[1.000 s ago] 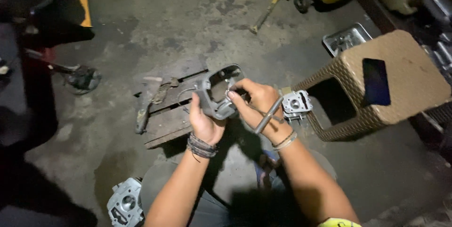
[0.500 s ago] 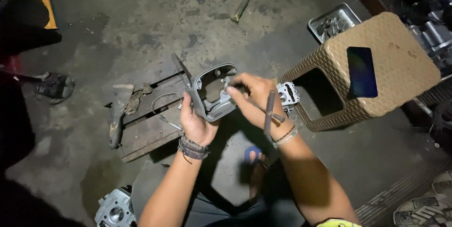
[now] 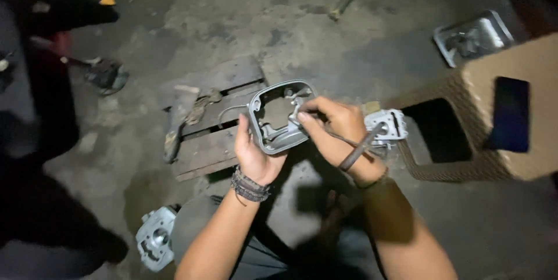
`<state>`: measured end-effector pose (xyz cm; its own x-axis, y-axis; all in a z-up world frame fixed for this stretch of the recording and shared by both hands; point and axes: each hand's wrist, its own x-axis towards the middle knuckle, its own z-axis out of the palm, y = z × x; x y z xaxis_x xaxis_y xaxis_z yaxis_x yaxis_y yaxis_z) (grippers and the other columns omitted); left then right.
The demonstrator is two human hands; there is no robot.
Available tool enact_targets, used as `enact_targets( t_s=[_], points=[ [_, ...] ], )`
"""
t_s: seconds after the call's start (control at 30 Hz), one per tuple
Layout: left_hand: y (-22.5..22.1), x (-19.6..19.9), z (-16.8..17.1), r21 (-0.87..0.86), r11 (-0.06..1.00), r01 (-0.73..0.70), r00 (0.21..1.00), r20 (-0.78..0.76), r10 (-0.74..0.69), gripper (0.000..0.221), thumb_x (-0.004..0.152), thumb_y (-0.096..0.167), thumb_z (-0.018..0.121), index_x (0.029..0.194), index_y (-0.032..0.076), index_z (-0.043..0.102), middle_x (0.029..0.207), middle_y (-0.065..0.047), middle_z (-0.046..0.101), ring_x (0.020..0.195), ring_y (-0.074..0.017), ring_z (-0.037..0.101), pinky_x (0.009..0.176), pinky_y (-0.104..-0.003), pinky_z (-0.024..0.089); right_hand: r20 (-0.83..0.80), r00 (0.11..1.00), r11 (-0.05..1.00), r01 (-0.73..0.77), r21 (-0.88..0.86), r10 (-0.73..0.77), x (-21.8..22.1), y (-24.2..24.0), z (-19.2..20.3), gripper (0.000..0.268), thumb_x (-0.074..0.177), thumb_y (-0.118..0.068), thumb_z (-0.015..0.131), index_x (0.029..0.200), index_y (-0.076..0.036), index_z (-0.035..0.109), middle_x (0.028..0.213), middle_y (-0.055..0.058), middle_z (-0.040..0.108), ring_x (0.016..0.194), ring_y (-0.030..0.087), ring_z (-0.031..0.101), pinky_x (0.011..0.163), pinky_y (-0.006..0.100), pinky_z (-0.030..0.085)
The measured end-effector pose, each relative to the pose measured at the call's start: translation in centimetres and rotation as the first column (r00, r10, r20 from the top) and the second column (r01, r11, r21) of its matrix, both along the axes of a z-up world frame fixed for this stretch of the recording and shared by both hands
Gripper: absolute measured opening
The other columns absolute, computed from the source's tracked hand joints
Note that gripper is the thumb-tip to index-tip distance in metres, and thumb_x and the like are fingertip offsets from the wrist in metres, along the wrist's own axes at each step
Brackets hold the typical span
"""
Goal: Cleaning the exterior surface of a motorcycle valve cover using a small metal tool to scrape away dirt.
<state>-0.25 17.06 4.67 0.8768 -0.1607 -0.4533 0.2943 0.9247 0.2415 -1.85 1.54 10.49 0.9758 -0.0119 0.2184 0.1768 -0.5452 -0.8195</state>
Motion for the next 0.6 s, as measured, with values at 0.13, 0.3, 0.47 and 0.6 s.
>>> enact_targets(
  t_s=[0.13,0.3,0.47,0.6],
  points=[
    [1.5,0.4,1.7,-0.046,0.998,-0.05,0.998,-0.027,0.049,0.046,0.091,0.052,0.062,0.095,0.007,0.072,0.09,-0.018,0.075,0.087,-0.0414,0.074,0.077,-0.054,0.063,0.004,1.0,0.997,-0.006,-0.076,0.006,0.5,0.8,0.6,0.01,0.094,-0.021,0.074,0.101,-0.017,0.079,0.078,0.011,0.077,0.08,0.035,0.075,0.069,0.044,0.059],
    [2.3,0.9,1.5,-0.027,0.996,-0.089,0.992,-0.095,0.086,0.044,0.088,0.052,0.066,0.094,0.009,0.071,0.088,-0.016,0.076,0.086,-0.0414,0.074,0.076,-0.055,0.063,0.037,0.997,0.996,-0.069,-0.062,0.071,0.7,2.5,1.9,0.011,0.098,-0.016,0.068,0.101,-0.011,0.077,0.073,0.014,0.074,0.071,0.039,0.072,0.064,0.043,0.057],
    [3.1,1.1,0.1,0.0,0.998,-0.062,0.988,-0.141,0.062,0.054,0.085,0.059,0.065,0.106,0.009,0.07,0.101,-0.016,0.075,0.093,-0.0391,0.072,0.081,-0.056,0.061,0.02,0.996,0.995,-0.089,-0.053,0.09,1.3,2.3,1.4,0.011,0.098,-0.016,0.069,0.1,-0.007,0.076,0.069,0.016,0.072,0.064,0.038,0.07,0.058,0.042,0.054],
    [2.7,0.9,0.2,0.003,0.999,-0.044,0.983,-0.18,0.044,0.057,0.085,0.059,0.064,0.112,0.009,0.068,0.105,-0.017,0.074,0.096,-0.039,0.072,0.082,-0.058,0.06,0.026,0.995,0.994,-0.095,-0.058,0.097,1.6,1.9,1.4,0.012,0.099,-0.016,0.069,0.099,-0.007,0.076,0.07,0.015,0.073,0.063,0.039,0.07,0.054,0.043,0.052]
  ],
)
